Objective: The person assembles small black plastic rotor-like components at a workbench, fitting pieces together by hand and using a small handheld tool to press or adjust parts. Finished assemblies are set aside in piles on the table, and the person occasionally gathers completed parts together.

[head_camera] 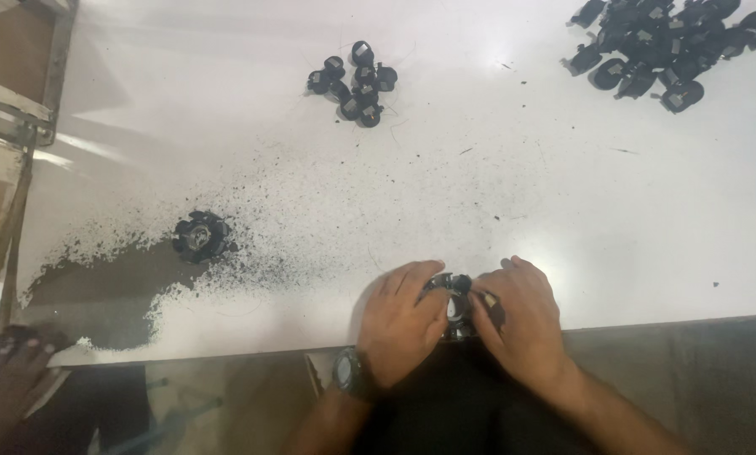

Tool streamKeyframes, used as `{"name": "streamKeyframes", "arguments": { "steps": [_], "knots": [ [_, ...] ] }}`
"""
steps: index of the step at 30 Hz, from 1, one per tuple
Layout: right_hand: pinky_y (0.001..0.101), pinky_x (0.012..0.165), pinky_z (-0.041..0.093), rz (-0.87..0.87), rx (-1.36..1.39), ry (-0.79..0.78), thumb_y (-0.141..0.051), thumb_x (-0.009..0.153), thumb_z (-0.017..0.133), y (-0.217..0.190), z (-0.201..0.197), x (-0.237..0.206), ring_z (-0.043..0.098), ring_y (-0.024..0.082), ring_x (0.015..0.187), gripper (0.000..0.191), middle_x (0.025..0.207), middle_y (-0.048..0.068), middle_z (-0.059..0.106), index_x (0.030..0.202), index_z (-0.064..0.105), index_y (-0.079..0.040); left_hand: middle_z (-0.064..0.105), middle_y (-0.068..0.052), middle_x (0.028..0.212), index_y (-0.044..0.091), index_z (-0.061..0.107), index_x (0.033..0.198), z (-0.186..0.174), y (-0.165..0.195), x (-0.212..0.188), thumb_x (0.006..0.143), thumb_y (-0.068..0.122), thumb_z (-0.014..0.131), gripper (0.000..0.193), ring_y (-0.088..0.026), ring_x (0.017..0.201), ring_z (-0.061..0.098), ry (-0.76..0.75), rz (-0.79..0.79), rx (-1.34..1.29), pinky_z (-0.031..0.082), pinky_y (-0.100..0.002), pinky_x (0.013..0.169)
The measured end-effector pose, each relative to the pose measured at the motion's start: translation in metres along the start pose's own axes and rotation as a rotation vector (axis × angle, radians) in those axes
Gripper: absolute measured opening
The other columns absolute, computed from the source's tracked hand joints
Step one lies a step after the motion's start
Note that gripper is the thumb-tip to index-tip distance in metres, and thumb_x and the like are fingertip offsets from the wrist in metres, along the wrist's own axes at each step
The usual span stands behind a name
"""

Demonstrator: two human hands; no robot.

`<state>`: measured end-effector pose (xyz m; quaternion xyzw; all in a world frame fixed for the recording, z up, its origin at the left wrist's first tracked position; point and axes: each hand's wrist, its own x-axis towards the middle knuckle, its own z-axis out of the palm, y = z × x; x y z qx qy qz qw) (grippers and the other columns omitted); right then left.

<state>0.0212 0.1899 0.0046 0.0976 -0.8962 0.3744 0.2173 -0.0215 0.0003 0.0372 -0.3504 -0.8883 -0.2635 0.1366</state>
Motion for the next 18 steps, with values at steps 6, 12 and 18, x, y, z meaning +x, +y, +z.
{"name": "streamKeyframes", "arguments": {
  "steps": [6,12,18],
  "knots": [
    [0.0563,0.111,0.045,-0.065,-0.021,-0.005,-0.003,0.081,0.075,0.004,0.000,0.000,0.067,0.029,0.101,0.026,0.099,0.010,0.069,0.104,0.064,-0.008,0.071,-0.011,0.116,0.004,0.069,0.109,0.000,0.004,0.002,0.092,0.011,0.070,0.018,-0.023,0.098,0.070,-0.031,-0.053,-0.139,0.057,-0.038,0.084],
    [0.0556,0.112,0.044,-0.191,0.078,0.048,-0.004,0.076,0.076,0.008,0.003,-0.012,0.067,0.031,0.109,0.031,0.100,0.011,0.067,0.103,0.062,-0.008,0.071,-0.009,0.104,0.004,0.068,0.101,0.001,0.005,0.000,0.090,0.008,0.072,0.012,-0.026,0.087,0.070,0.029,-0.154,-0.186,0.057,-0.038,0.076],
    [0.0578,0.110,0.043,-0.209,-0.006,-0.009,-0.005,0.071,0.079,0.011,0.009,-0.012,0.068,0.034,0.106,0.036,0.100,0.013,0.068,0.103,0.062,-0.007,0.069,-0.008,0.101,0.005,0.067,0.098,0.004,0.006,-0.004,0.089,0.006,0.073,0.011,-0.028,0.086,0.069,0.118,-0.151,-0.206,0.056,-0.039,0.076]
  ]
}}
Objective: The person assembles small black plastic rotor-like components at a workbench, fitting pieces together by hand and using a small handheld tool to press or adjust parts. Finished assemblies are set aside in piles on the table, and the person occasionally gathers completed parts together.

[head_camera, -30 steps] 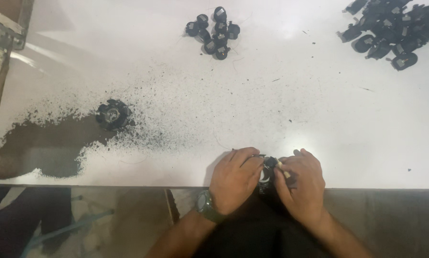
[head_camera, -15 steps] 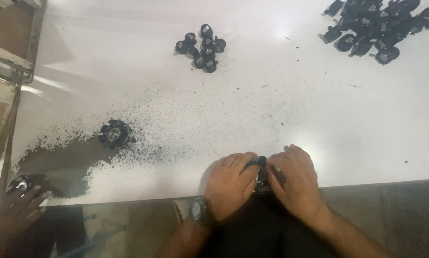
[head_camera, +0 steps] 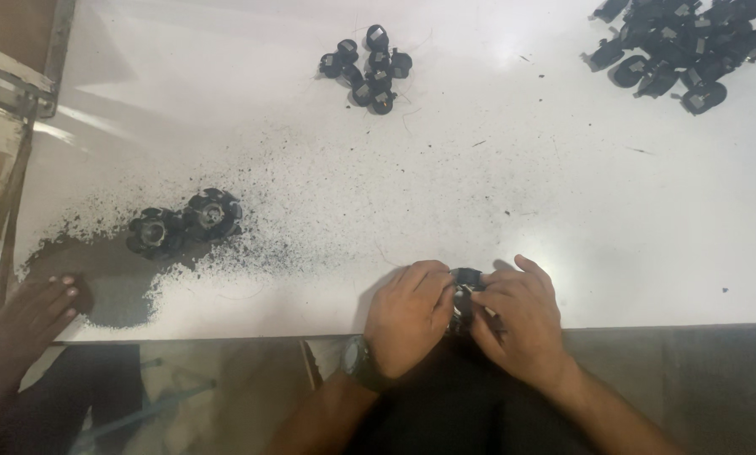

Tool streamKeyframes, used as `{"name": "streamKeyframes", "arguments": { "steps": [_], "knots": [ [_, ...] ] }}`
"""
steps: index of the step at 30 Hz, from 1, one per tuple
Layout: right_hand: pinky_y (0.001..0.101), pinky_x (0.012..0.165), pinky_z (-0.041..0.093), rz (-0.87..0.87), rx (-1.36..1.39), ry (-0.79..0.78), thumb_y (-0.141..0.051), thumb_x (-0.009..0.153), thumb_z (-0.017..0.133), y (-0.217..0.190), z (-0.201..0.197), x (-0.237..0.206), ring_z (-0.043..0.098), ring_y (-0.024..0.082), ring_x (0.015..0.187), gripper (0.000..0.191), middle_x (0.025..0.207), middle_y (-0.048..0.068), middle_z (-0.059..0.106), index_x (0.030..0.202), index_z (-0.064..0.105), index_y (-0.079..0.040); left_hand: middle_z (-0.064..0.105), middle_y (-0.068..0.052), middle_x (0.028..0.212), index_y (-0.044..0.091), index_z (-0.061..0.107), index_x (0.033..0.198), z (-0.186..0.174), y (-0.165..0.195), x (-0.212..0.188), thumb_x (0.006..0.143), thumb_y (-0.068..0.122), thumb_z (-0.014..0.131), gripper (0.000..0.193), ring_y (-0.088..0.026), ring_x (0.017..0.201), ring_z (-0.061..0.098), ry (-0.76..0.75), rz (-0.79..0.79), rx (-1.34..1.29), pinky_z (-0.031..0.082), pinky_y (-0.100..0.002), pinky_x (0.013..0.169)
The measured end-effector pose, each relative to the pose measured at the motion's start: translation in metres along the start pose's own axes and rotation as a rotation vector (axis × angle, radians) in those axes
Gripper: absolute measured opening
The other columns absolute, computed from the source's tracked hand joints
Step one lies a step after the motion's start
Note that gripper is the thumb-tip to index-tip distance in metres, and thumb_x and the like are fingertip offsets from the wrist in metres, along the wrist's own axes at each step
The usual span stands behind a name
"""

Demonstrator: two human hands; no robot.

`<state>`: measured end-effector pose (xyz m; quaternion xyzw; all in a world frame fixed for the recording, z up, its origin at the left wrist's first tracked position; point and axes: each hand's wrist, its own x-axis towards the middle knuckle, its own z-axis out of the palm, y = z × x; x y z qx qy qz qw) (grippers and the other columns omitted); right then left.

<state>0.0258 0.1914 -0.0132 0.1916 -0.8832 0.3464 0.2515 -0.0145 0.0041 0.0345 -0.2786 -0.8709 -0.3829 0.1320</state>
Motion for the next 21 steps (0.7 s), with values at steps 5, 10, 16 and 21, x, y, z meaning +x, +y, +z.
{"name": "streamKeyframes", "arguments": {
  "steps": [5,10,16,21],
  "knots": [
    [0.0562,0.110,0.045,-0.007,-0.006,0.043,-0.004,0.073,0.080,0.000,0.004,0.001,0.068,0.032,0.105,0.036,0.100,0.011,0.068,0.103,0.062,-0.008,0.070,-0.009,0.102,0.004,0.065,0.097,0.003,-0.004,-0.004,0.087,0.006,0.072,0.012,-0.028,0.087,0.068,-0.017,-0.022,0.014,0.056,-0.040,0.076],
    [0.0554,0.110,0.046,-0.013,-0.009,0.067,0.000,0.072,0.078,0.000,0.006,-0.001,0.069,0.032,0.105,0.035,0.100,0.011,0.069,0.103,0.062,-0.008,0.069,-0.010,0.110,0.004,0.064,0.099,0.007,-0.011,-0.013,0.086,0.008,0.070,0.015,-0.029,0.091,0.068,-0.044,-0.014,0.019,0.056,-0.039,0.077],
    [0.0543,0.109,0.047,-0.051,0.005,0.061,-0.001,0.074,0.079,-0.002,0.007,-0.001,0.070,0.031,0.106,0.036,0.097,0.009,0.068,0.104,0.062,-0.009,0.067,-0.010,0.117,0.004,0.064,0.099,0.013,-0.019,-0.021,0.087,0.008,0.071,0.014,-0.027,0.092,0.068,-0.093,-0.022,0.024,0.056,-0.039,0.077],
    [0.0441,0.090,0.054,0.011,-0.007,0.082,0.003,0.074,0.079,-0.003,0.008,0.000,0.068,0.033,0.100,0.037,0.102,0.014,0.069,0.106,0.061,-0.006,0.066,-0.009,0.123,0.007,0.067,0.101,0.009,-0.016,-0.024,0.086,0.010,0.072,0.016,-0.026,0.104,0.067,-0.034,0.069,0.041,0.055,-0.041,0.087]
  ]
}}
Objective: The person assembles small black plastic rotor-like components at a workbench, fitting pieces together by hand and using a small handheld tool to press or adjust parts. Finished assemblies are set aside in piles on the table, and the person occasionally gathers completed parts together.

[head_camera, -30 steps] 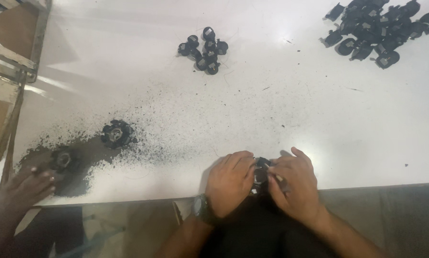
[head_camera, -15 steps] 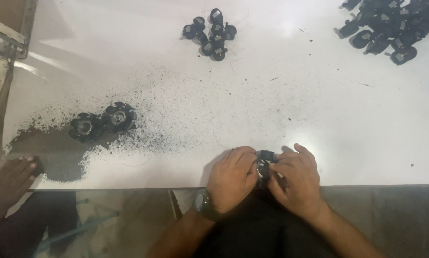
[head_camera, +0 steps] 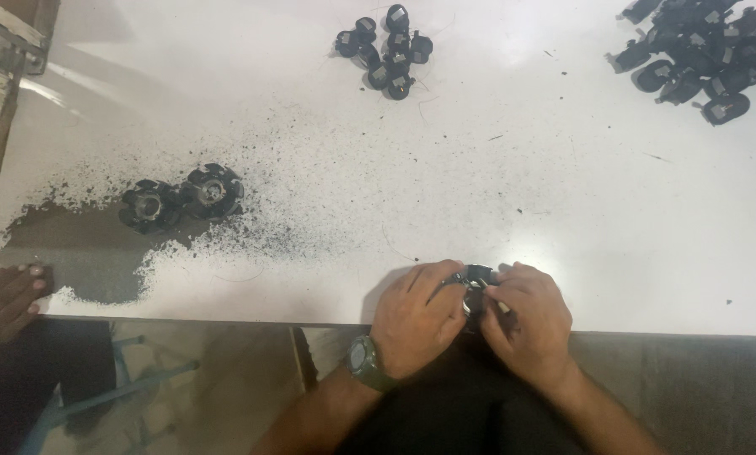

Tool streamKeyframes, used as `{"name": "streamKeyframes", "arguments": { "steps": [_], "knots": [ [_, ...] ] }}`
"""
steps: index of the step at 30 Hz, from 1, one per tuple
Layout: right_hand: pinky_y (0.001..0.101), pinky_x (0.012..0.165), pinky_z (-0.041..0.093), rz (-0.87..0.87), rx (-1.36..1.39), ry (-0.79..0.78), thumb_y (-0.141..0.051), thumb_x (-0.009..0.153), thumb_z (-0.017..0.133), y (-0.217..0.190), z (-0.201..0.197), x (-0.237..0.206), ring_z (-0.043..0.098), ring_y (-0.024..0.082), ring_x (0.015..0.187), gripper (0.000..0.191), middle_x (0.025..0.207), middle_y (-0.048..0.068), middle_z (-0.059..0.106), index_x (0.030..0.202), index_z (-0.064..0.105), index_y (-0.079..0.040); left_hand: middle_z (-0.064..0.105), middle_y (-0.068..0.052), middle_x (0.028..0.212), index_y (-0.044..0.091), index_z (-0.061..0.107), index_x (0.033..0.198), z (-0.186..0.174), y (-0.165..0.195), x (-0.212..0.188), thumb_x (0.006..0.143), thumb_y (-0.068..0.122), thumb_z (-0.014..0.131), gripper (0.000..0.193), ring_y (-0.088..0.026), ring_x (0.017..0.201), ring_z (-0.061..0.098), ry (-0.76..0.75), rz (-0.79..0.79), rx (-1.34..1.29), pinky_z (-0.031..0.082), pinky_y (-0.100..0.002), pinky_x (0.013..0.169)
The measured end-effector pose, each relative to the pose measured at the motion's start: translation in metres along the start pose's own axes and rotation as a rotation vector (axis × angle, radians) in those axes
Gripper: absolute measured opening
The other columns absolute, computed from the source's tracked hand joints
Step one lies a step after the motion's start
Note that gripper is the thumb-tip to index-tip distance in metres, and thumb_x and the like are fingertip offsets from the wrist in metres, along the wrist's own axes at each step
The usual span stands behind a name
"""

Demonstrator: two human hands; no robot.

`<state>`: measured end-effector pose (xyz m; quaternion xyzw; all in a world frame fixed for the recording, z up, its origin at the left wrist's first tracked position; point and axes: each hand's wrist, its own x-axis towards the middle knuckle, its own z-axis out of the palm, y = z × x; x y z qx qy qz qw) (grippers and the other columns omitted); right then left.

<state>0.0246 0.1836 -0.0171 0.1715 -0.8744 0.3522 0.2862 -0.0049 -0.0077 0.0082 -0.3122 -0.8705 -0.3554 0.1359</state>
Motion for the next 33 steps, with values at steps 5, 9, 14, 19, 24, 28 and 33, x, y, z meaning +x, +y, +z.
{"name": "streamKeyframes", "arguments": {
  "steps": [5,9,14,19,24,28,33],
  "knots": [
    [0.0395,0.081,0.056,0.005,0.004,-0.009,0.004,0.076,0.079,-0.001,-0.001,0.001,0.069,0.031,0.098,0.038,0.101,0.013,0.069,0.107,0.061,-0.005,0.064,-0.011,0.127,0.008,0.069,0.102,-0.007,0.001,0.005,0.078,0.014,0.074,0.025,-0.029,0.114,0.063,-0.096,0.072,0.054,0.053,-0.043,0.092],
    [0.0405,0.084,0.056,0.035,0.024,0.016,0.003,0.075,0.077,-0.003,-0.003,0.002,0.069,0.034,0.099,0.033,0.101,0.017,0.069,0.104,0.062,-0.002,0.067,-0.011,0.117,0.005,0.068,0.106,-0.004,0.002,0.014,0.086,0.014,0.073,0.022,-0.026,0.100,0.067,-0.130,0.028,0.006,0.055,-0.038,0.082],
    [0.0514,0.098,0.055,-0.065,0.064,0.041,-0.001,0.074,0.074,0.001,-0.006,0.001,0.071,0.033,0.103,0.027,0.095,0.014,0.068,0.097,0.061,-0.004,0.069,-0.007,0.094,0.007,0.066,0.098,0.000,0.006,0.019,0.089,0.012,0.072,0.011,-0.025,0.076,0.067,-0.089,-0.134,0.012,0.055,-0.037,0.068],
    [0.0534,0.100,0.053,-0.086,0.040,0.033,-0.001,0.071,0.073,0.005,-0.003,-0.003,0.071,0.031,0.102,0.026,0.088,0.012,0.067,0.093,0.061,-0.006,0.069,-0.006,0.099,0.007,0.064,0.099,-0.002,0.008,0.017,0.091,0.011,0.069,0.010,-0.023,0.081,0.069,-0.035,-0.095,-0.009,0.056,-0.035,0.072],
    [0.0533,0.103,0.051,-0.083,-0.002,0.010,-0.001,0.070,0.073,0.006,-0.001,-0.003,0.071,0.030,0.100,0.027,0.088,0.010,0.068,0.093,0.061,-0.008,0.069,-0.006,0.101,0.006,0.066,0.098,-0.001,0.008,0.017,0.090,0.010,0.070,0.010,-0.023,0.082,0.069,-0.047,-0.095,-0.006,0.056,-0.035,0.072],
    [0.0529,0.104,0.051,-0.079,0.017,0.017,0.000,0.069,0.073,0.005,-0.002,-0.001,0.071,0.030,0.099,0.029,0.088,0.009,0.067,0.094,0.061,-0.008,0.069,-0.007,0.106,0.006,0.066,0.099,-0.001,0.007,0.015,0.089,0.009,0.070,0.011,-0.024,0.088,0.070,-0.045,-0.090,-0.043,0.057,-0.036,0.076],
    [0.0532,0.104,0.050,-0.052,-0.014,0.006,0.001,0.068,0.074,0.004,-0.001,-0.001,0.070,0.031,0.101,0.031,0.091,0.009,0.068,0.095,0.061,-0.008,0.068,-0.009,0.111,0.004,0.066,0.100,0.000,0.004,0.011,0.086,0.007,0.070,0.016,-0.026,0.094,0.070,-0.059,-0.083,-0.039,0.058,-0.038,0.079]
  ]
}}
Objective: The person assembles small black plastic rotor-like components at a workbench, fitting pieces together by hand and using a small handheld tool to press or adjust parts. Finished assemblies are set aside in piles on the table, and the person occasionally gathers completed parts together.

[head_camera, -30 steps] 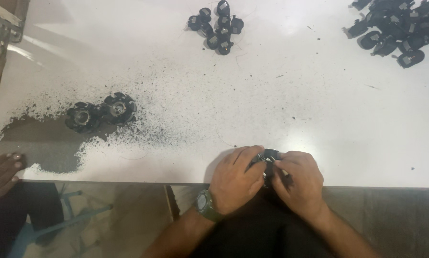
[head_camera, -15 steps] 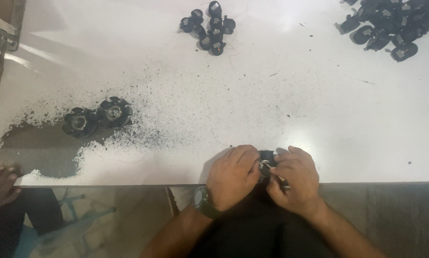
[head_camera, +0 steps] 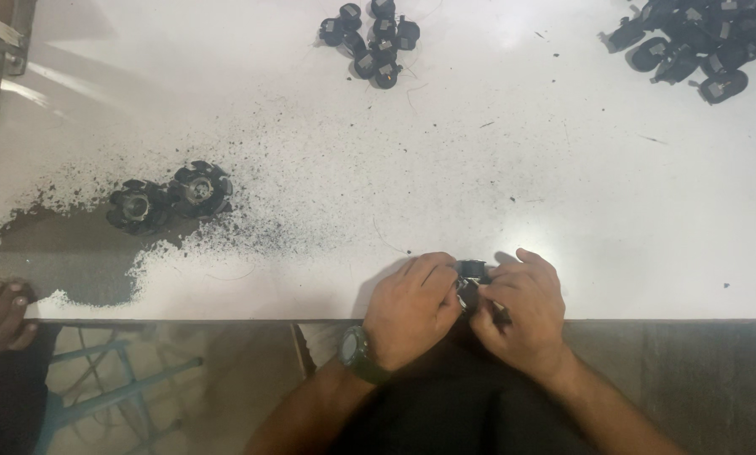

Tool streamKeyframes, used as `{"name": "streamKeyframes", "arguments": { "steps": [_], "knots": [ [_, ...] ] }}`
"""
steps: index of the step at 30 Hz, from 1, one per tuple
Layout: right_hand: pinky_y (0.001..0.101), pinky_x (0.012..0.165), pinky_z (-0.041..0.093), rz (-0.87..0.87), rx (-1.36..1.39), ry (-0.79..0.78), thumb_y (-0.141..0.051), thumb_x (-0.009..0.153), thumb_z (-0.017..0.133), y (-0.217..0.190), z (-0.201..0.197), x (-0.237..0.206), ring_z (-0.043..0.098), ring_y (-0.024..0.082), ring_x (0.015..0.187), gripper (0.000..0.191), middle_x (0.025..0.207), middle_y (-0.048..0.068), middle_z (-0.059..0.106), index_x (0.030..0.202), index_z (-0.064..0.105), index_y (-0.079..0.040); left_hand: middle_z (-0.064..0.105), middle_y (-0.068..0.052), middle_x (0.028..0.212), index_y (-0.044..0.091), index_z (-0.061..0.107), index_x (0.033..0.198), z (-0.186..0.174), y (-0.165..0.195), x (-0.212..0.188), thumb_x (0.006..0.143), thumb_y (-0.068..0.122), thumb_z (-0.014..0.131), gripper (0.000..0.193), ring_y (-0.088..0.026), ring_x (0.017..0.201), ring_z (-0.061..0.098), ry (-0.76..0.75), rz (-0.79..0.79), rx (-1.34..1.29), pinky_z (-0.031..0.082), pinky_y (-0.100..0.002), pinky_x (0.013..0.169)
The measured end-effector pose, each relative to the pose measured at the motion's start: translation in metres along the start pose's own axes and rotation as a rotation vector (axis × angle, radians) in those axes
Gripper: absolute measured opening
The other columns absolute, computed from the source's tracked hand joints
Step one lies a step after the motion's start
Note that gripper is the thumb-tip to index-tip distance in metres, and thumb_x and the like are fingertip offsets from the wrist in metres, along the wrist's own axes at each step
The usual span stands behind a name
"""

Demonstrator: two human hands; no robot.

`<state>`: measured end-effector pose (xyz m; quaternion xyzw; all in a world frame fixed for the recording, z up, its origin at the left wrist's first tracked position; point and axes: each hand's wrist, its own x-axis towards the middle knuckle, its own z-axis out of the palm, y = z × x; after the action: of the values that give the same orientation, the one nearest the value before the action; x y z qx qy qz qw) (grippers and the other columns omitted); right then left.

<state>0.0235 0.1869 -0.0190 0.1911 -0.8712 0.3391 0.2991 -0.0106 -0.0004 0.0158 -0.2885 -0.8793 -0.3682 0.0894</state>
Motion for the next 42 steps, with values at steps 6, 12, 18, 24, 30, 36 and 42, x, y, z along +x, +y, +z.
{"name": "streamKeyframes", "arguments": {
  "steps": [6,12,18,24,30,36,42],
  "knots": [
    [0.0521,0.103,0.051,-0.035,0.040,0.002,0.001,0.069,0.076,0.003,0.000,-0.002,0.070,0.030,0.100,0.033,0.091,0.010,0.067,0.096,0.061,-0.009,0.067,-0.010,0.113,0.004,0.065,0.096,0.005,-0.005,-0.006,0.080,0.006,0.071,0.017,-0.026,0.095,0.069,-0.008,0.023,0.030,0.057,-0.038,0.077],
    [0.0519,0.103,0.051,-0.072,0.012,-0.024,0.001,0.069,0.079,-0.001,0.002,-0.001,0.069,0.030,0.103,0.035,0.094,0.009,0.067,0.099,0.061,-0.008,0.066,-0.011,0.113,0.004,0.064,0.094,0.011,-0.008,-0.011,0.078,0.006,0.072,0.018,-0.025,0.092,0.068,0.011,0.044,0.054,0.056,-0.038,0.073],
    [0.0536,0.105,0.048,-0.053,-0.027,-0.082,0.000,0.069,0.081,-0.002,0.003,0.001,0.068,0.029,0.105,0.036,0.098,0.010,0.067,0.099,0.062,-0.009,0.065,-0.010,0.110,0.005,0.064,0.093,0.009,-0.009,-0.013,0.078,0.006,0.072,0.017,-0.025,0.089,0.067,0.056,0.043,0.029,0.055,-0.038,0.074],
    [0.0539,0.110,0.044,0.013,-0.003,-0.159,-0.002,0.067,0.082,-0.004,-0.002,0.001,0.066,0.030,0.111,0.036,0.100,0.010,0.068,0.098,0.064,-0.010,0.071,-0.010,0.108,0.005,0.065,0.089,0.001,-0.004,-0.015,0.080,0.006,0.069,0.010,-0.025,0.090,0.069,0.078,-0.013,-0.041,0.056,-0.038,0.077],
    [0.0586,0.122,0.039,0.134,-0.327,0.012,-0.004,0.088,0.082,0.035,-0.026,0.016,0.065,0.030,0.117,0.026,0.111,0.010,0.070,0.106,0.066,-0.009,0.073,-0.011,0.108,0.007,0.065,0.088,-0.040,-0.024,-0.027,0.081,0.005,0.066,0.007,-0.025,0.091,0.071,0.183,-0.069,-0.041,0.058,-0.038,0.081],
    [0.0402,0.119,0.044,0.302,-0.207,0.105,-0.003,0.107,0.069,0.037,-0.040,-0.015,0.060,0.031,0.121,0.014,0.121,0.012,0.063,0.117,0.059,-0.003,0.072,-0.011,0.104,0.004,0.067,0.095,-0.107,-0.068,-0.074,0.082,0.007,0.070,0.013,-0.031,0.094,0.070,0.330,-0.365,0.172,0.057,-0.040,0.081],
    [0.0423,0.114,0.050,0.317,-0.015,-0.055,-0.009,0.097,0.070,0.009,-0.016,-0.003,0.066,0.031,0.116,0.020,0.116,0.013,0.069,0.115,0.063,-0.004,0.062,-0.023,0.131,0.000,0.056,0.130,-0.155,-0.129,-0.074,0.084,0.022,0.079,0.056,-0.041,0.121,0.059,0.491,-0.409,0.511,0.050,-0.049,0.100]
  ]
}}
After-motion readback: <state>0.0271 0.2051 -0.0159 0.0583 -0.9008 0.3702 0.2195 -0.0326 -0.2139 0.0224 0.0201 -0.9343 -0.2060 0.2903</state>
